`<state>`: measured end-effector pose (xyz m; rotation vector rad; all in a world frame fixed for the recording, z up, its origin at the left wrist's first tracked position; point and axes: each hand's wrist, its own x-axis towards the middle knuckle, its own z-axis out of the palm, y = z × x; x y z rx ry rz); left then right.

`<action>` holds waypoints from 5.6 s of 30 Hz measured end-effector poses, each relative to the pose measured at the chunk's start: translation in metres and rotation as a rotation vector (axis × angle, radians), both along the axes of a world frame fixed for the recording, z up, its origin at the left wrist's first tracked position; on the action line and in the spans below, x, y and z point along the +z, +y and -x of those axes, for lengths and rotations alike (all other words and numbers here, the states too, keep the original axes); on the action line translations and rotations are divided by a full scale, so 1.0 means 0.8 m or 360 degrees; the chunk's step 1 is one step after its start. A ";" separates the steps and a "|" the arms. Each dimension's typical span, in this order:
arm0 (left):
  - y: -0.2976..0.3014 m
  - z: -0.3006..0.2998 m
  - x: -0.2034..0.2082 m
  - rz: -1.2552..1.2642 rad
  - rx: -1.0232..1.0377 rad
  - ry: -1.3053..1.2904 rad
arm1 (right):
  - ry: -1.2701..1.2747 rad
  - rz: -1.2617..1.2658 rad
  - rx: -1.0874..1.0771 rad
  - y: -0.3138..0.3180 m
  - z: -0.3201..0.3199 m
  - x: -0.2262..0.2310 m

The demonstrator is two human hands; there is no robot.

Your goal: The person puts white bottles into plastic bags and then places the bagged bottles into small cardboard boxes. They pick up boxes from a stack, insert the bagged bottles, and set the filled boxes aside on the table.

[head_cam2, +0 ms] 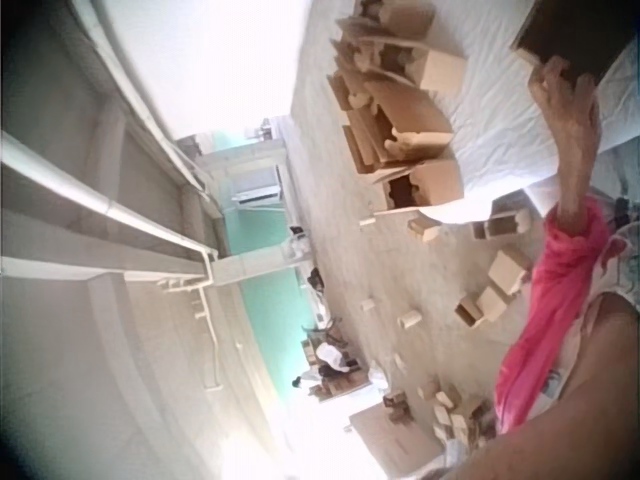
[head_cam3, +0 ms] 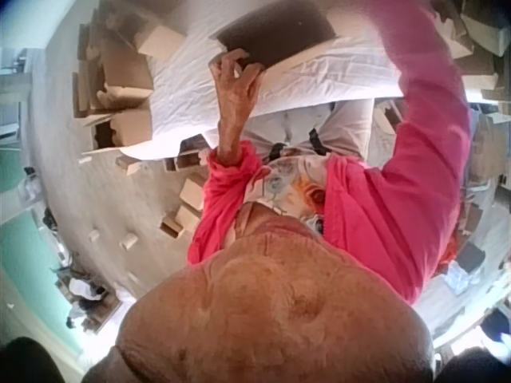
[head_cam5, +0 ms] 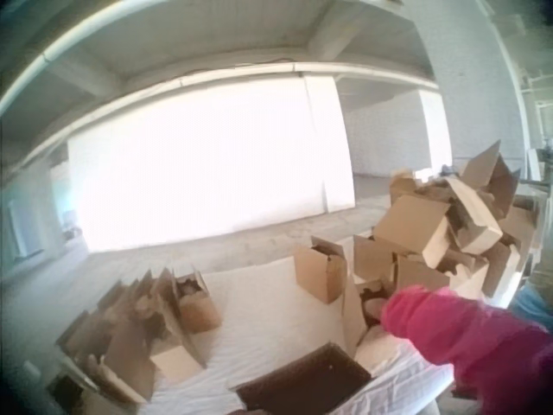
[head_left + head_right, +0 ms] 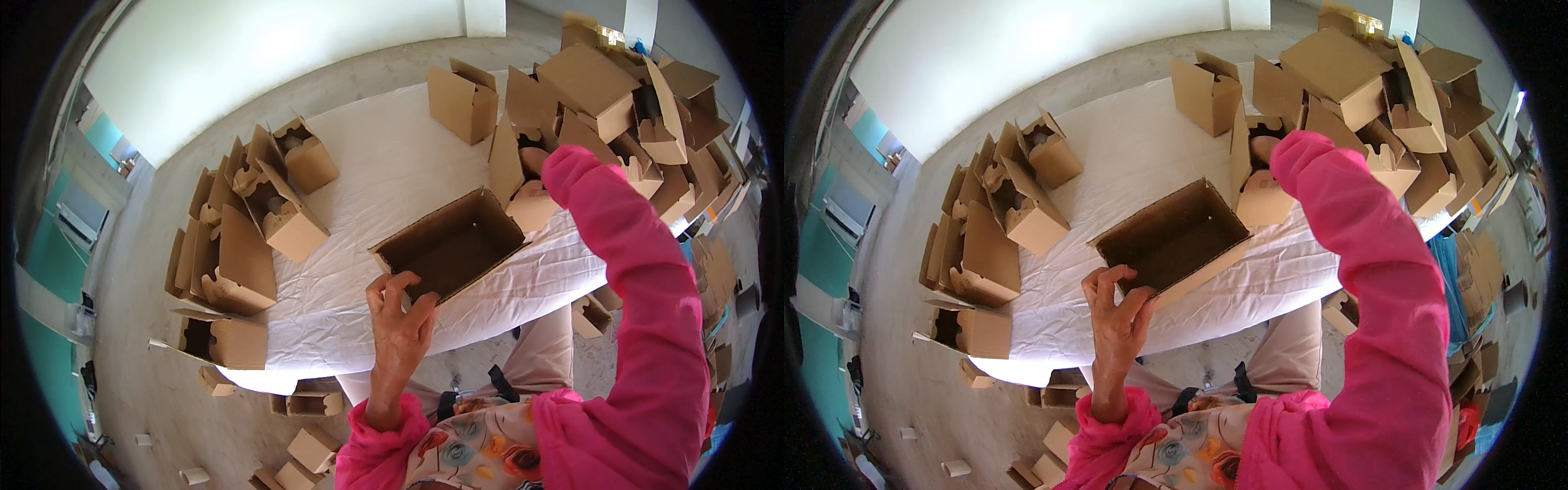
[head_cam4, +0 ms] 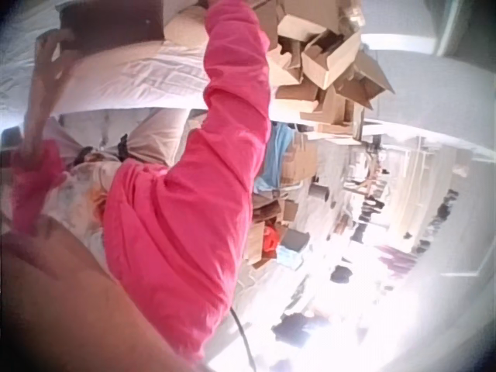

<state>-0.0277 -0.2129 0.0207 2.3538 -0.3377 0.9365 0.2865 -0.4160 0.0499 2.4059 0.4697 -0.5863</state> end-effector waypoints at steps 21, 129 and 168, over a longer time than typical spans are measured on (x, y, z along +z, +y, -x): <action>-0.008 -0.009 0.001 0.0103 -0.0090 -0.0046 | -0.0438 -0.1833 0.0402 -0.107 0.076 0.143; 0.111 -0.112 -0.151 0.0877 0.0186 -0.0019 | -0.0964 -0.2983 0.0557 0.311 0.056 -0.030; 0.060 -0.048 0.018 -0.0593 -0.0029 0.0411 | -0.1232 -0.2476 -0.0198 0.067 -0.149 -0.031</action>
